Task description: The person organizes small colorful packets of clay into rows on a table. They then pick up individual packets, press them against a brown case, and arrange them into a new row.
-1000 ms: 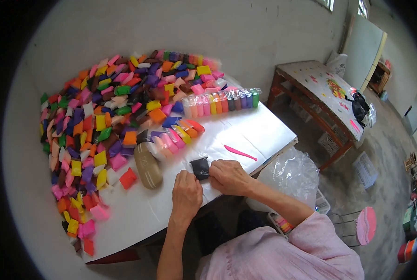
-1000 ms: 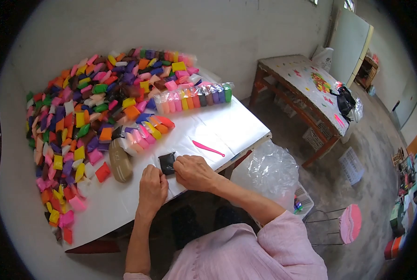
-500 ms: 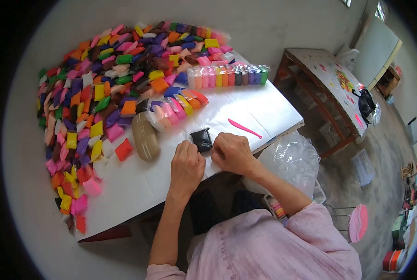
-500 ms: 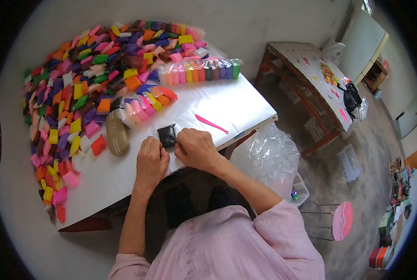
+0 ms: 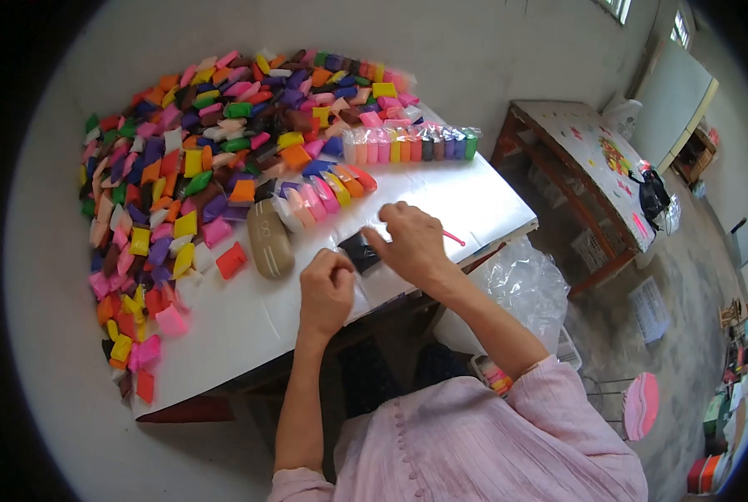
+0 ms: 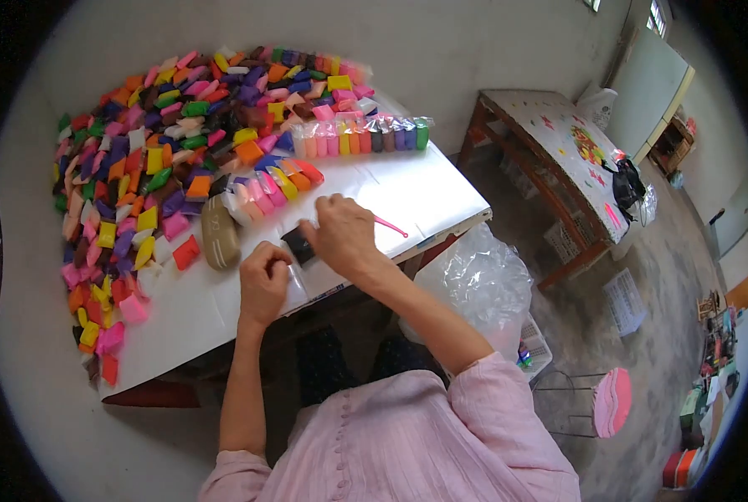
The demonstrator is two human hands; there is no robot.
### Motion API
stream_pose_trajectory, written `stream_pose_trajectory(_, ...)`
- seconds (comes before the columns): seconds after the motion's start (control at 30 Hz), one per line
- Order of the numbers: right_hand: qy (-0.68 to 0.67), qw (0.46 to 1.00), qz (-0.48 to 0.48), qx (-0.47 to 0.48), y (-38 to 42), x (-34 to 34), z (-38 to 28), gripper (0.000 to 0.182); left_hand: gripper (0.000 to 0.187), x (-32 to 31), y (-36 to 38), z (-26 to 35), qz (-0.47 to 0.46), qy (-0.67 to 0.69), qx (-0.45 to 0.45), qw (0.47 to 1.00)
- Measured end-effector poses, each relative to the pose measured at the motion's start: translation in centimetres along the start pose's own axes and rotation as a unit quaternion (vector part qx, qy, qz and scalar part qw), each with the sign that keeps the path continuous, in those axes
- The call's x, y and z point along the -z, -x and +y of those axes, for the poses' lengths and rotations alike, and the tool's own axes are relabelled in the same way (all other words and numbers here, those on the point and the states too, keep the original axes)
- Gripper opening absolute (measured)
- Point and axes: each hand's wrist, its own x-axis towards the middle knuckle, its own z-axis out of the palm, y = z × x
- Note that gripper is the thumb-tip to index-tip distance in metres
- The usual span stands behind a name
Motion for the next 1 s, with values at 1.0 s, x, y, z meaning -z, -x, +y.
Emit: stream_pose_trajectory(1.0, -0.245, 0.958, -0.122, 0.085, -12.3, -4.6, 9.9, 0.054, 0.015, 0.9, -0.1, -0.2, 0.045, 0.076, 0.103, 0.991)
